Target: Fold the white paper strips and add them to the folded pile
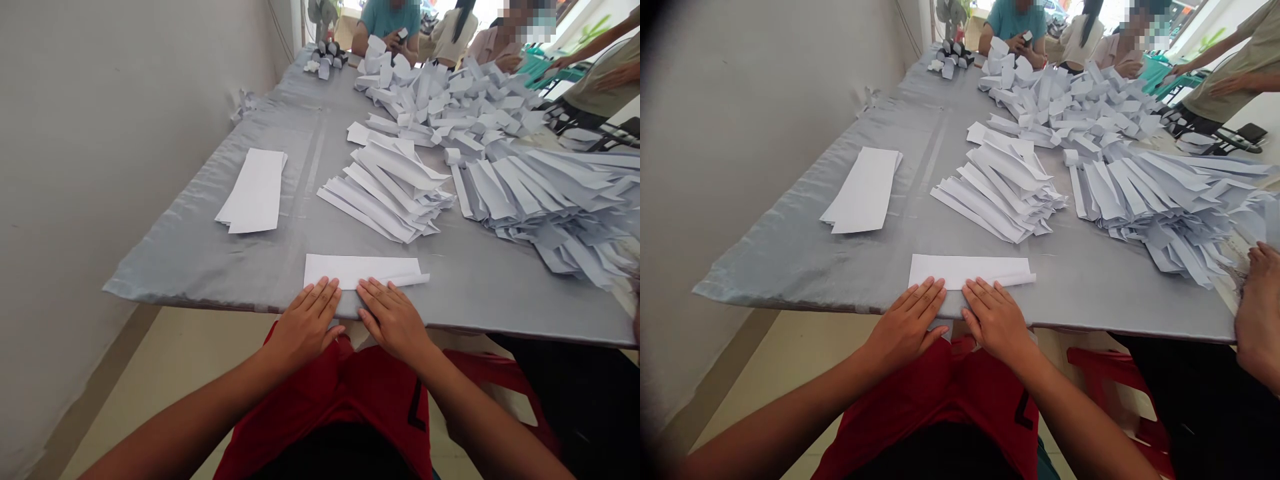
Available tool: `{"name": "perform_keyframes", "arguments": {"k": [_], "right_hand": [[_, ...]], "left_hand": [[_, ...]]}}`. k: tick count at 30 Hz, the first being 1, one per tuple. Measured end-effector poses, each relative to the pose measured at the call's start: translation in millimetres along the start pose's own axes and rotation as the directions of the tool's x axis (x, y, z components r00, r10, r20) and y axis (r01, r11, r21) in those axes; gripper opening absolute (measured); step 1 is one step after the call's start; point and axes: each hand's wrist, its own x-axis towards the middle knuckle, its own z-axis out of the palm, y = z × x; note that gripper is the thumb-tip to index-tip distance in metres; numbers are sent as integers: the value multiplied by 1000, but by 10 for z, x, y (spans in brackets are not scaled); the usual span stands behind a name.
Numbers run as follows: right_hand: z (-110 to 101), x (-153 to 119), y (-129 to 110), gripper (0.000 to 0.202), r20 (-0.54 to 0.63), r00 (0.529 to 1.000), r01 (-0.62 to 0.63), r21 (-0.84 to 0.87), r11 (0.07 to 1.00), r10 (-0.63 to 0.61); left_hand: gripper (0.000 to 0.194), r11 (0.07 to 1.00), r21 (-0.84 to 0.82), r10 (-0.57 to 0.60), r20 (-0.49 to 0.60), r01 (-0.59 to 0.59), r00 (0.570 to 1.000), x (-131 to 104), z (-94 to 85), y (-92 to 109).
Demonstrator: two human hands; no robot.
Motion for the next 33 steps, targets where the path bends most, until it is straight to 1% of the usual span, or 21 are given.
{"name": "perform_keyframes", "arguments": {"k": [7,14,19,22,25,30,33], "right_hand": [[-11,6,111,41,24,999,30,25,999,-31],[-49,-113,240,49,128,991,43,-99,994,-30],[-120,-184,400,54,191,982,40,-121,992,-17],[-162,-207,495,54,219,976,11,-119,993,16],[-183,-215,573,53,221,973,-38,-118,992,63],[-203,-200,653,51,220,965,-120,-106,987,141],[-223,-204,676,51,239,958,-132,-122,984,158]], "left_hand": [[56,1000,6,8,12,-8,1000,6,-27,2],[58,999,-4,-46,27,46,999,-22,-41,21],[57,999,14,-50,8,50,999,-53,-60,17],[60,998,-1,-62,0,62,998,-68,-61,15],[62,997,-14,-70,-9,70,997,-77,-56,15],[56,998,18,-60,10,60,998,-75,-59,4],[53,998,41,-44,7,44,999,-74,-64,-8]]}}
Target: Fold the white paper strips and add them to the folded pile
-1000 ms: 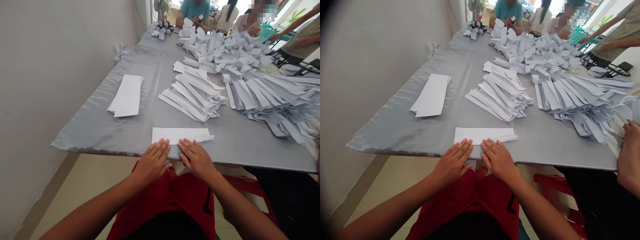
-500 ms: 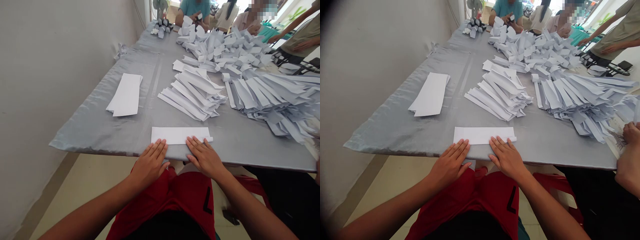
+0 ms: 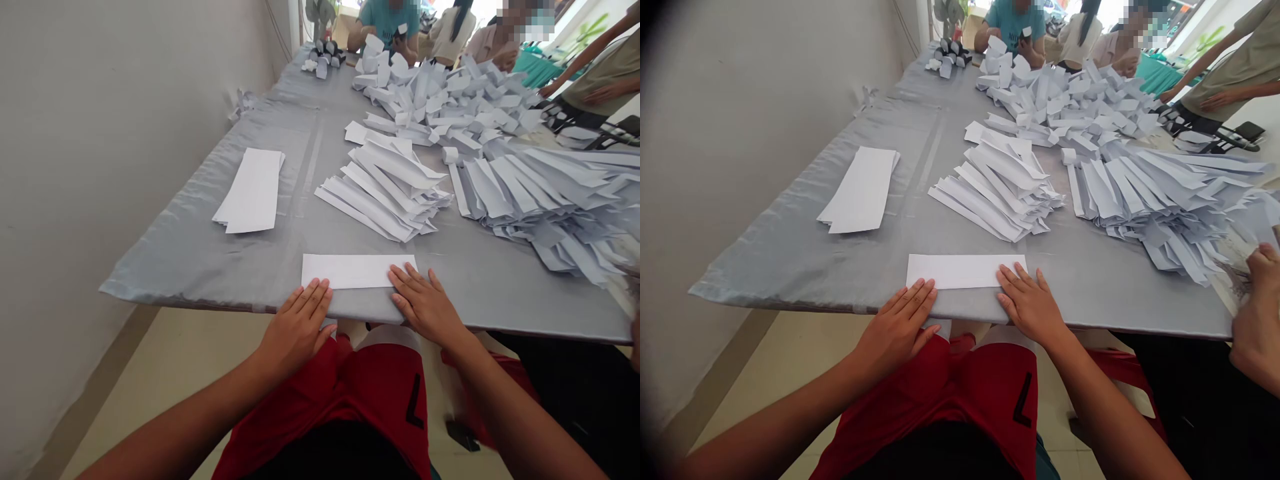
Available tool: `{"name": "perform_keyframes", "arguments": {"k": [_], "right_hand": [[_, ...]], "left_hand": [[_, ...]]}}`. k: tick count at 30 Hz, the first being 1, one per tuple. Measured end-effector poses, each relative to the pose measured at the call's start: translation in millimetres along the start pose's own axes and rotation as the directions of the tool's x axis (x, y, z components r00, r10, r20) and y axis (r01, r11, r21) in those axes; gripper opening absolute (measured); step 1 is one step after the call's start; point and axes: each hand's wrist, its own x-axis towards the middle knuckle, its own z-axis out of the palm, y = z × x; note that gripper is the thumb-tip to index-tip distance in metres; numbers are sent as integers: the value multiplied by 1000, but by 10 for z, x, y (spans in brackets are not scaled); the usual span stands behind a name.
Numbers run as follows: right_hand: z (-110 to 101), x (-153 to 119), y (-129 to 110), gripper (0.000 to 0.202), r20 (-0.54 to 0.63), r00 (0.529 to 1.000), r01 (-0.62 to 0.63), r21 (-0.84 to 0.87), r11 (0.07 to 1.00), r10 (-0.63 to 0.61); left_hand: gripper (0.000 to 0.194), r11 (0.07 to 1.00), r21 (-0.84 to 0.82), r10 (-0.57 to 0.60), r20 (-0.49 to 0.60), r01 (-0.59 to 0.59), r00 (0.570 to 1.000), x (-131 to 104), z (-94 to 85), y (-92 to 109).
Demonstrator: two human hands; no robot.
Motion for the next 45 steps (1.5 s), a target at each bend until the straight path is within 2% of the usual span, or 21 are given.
{"name": "perform_keyframes", "arguments": {"k": [3,10,12,14,15,16,19,22,25,30,33,36,37,39,42,45], "right_hand": [[-4,-26,49,53,21,1000,-23,-34,999,23],[-18,-144,248,60,32,984,-172,-110,979,176],[-55,-183,192,63,-63,973,-229,-119,966,222],[-90,-201,24,66,-219,944,-276,-114,954,247],[-97,-195,-96,67,-290,929,-272,-110,956,231],[-95,-178,-230,68,-310,934,-222,-111,969,178],[-38,-78,-596,66,-176,983,41,-67,997,-52],[44,-16,-706,61,-91,993,69,-31,997,-71],[90,-105,-517,57,-82,996,-23,-43,999,20],[44,-380,46,56,-53,975,-219,-87,972,215],[-70,-417,280,56,-77,927,-372,-65,926,367],[-204,-290,278,58,-215,863,-466,14,885,458],[-232,-214,221,58,-265,855,-454,36,890,446],[-241,-30,60,58,-275,901,-328,73,942,335],[-136,253,-162,57,-212,969,-100,141,985,128],[13,440,-221,61,-136,987,-68,141,988,87]], "left_hand": [[51,1000,9,12,-14,-12,1000,0,-4,-4],[57,1000,-23,-3,-17,3,1000,-3,7,5],[60,999,-39,-11,-23,10,1000,-3,15,9],[63,998,-58,-20,-25,19,999,-1,19,14],[64,998,-64,-24,-24,22,999,0,18,15],[64,997,-68,-26,-25,25,999,1,16,16],[64,997,-71,-23,-23,21,999,3,4,13],[61,998,-58,-14,-18,13,1000,4,-6,9],[60,998,-62,-22,-9,22,1000,6,-11,13],[60,997,-70,-33,3,33,999,9,-15,16],[58,997,-77,-31,-10,30,999,17,-20,15],[55,996,-85,-25,-8,25,1000,33,-35,16],[54,996,-83,-24,-3,23,1000,39,-42,16],[52,997,-69,-17,2,17,1000,51,-55,13],[48,998,-56,-7,-5,7,1000,60,-62,3],[44,997,-75,-18,-9,17,1000,61,-58,-13]]}}
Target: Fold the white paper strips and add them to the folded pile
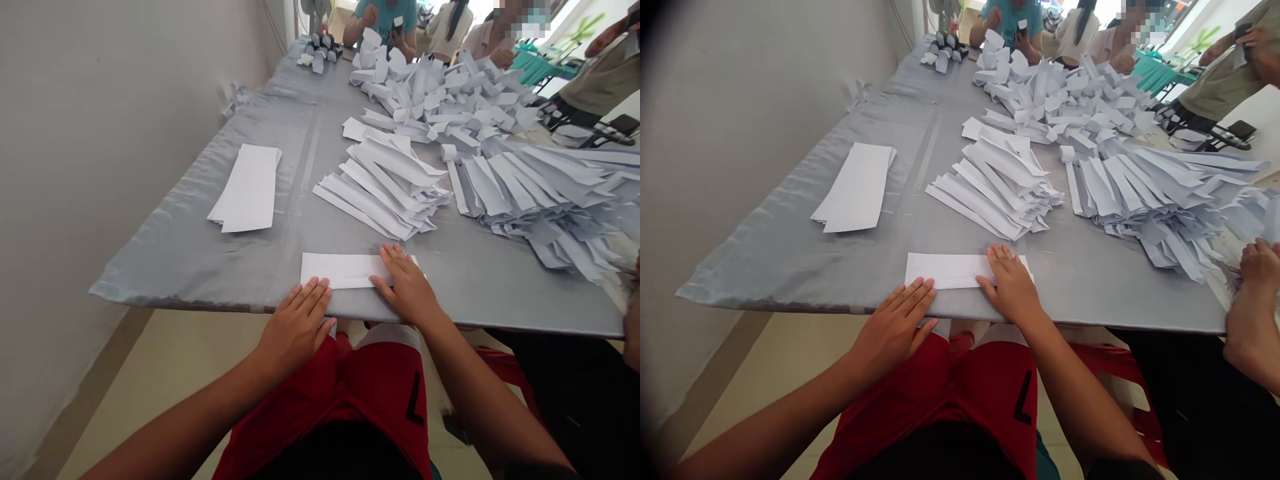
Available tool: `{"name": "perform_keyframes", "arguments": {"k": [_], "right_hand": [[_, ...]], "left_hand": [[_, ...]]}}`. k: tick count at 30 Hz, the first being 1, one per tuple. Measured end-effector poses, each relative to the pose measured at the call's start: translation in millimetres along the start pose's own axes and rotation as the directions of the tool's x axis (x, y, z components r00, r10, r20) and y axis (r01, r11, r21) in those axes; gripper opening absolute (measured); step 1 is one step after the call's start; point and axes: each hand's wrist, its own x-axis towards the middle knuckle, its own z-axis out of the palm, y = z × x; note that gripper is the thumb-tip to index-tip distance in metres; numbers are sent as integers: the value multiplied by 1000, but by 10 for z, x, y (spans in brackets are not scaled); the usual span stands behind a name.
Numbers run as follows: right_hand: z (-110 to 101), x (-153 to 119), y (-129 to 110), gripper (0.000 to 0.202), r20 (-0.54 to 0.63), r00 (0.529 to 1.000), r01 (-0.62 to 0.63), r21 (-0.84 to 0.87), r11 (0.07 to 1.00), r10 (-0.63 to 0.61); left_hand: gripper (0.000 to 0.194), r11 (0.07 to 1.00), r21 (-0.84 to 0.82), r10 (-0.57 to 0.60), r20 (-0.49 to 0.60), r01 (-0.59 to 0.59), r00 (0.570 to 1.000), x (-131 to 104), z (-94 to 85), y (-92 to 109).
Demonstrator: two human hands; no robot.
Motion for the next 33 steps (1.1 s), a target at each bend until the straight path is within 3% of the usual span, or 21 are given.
{"name": "perform_keyframes", "arguments": {"k": [6,13,19,21,26,29,33], "right_hand": [[105,34,116,63,121,992,-22,-32,999,26],[84,9,79,61,30,1000,6,-53,999,-4],[50,42,82,57,-34,998,50,-95,994,-54],[54,50,85,57,-57,995,75,-107,991,-81],[83,53,86,56,-116,985,113,-131,985,-128],[81,39,62,53,-116,985,110,-150,983,-128],[63,12,2,43,-126,986,88,-149,985,-107]], "left_hand": [[34,996,41,-80,-73,83,994,-42,-37,-80],[30,983,106,-135,-145,151,980,-83,-197,-308],[19,984,65,-135,-318,163,939,205,-382,-427],[18,988,11,-144,-284,154,948,358,-331,-438],[36,993,20,-116,-6,116,993,597,-20,-487],[36,998,51,-47,0,47,999,598,65,-500],[25,995,85,50,-48,-45,998,557,22,-494]]}}
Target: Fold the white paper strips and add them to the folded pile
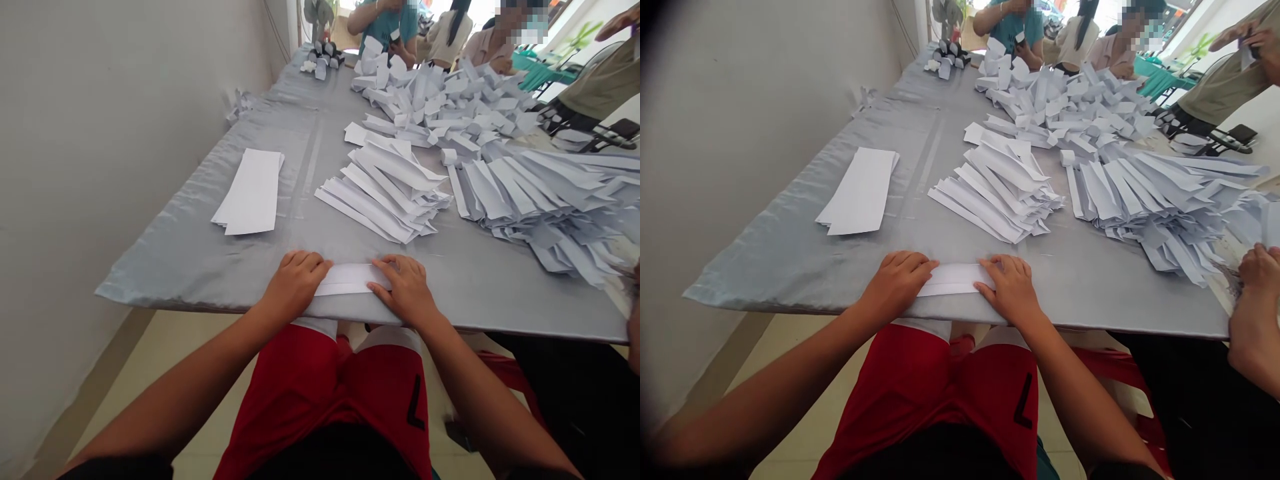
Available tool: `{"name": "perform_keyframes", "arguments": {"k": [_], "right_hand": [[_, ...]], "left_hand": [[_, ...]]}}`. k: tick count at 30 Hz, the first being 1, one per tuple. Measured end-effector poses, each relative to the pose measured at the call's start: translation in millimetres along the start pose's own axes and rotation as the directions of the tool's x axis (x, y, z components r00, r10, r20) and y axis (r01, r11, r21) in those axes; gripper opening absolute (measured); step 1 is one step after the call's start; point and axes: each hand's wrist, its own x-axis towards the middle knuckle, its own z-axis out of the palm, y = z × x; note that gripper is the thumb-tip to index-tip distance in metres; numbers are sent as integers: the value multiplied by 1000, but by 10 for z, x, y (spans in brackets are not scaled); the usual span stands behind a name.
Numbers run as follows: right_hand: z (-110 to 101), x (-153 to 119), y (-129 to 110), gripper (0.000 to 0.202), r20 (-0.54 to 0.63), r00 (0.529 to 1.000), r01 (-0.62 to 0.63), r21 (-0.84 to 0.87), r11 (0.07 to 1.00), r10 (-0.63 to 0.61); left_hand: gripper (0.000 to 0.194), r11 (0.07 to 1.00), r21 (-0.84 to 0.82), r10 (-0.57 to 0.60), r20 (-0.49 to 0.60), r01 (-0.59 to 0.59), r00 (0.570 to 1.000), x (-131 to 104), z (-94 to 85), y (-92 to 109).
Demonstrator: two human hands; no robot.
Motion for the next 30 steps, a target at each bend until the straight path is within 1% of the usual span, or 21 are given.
{"name": "perform_keyframes", "arguments": {"k": [3,6,8,11,15,21,26,30], "right_hand": [[0,-18,-39,37,-35,999,3,21,1000,-2],[26,-38,-61,38,-31,999,28,40,999,-27],[47,-50,-67,38,-14,999,38,47,998,-38],[65,-59,-69,39,5,999,36,58,998,-36],[67,-54,-68,41,35,999,26,75,997,-29],[61,-49,-54,43,101,994,43,78,996,-51],[52,-52,-38,38,99,991,79,61,995,-85],[35,-55,-38,37,87,993,79,58,995,-84]], "left_hand": [[21,999,-8,34,-3,-34,999,-18,-43,-7],[23,999,-27,36,-1,-36,999,-33,-67,10],[26,999,-34,17,11,-17,1000,-42,-80,62],[30,1000,-28,-12,5,12,1000,-59,-87,193],[37,998,-58,14,-1,-14,1000,-101,-29,320],[36,990,-142,21,30,-17,999,-184,84,286],[37,988,-151,13,40,-7,999,-205,80,295],[37,990,-140,6,37,-1,999,-209,77,314]]}}
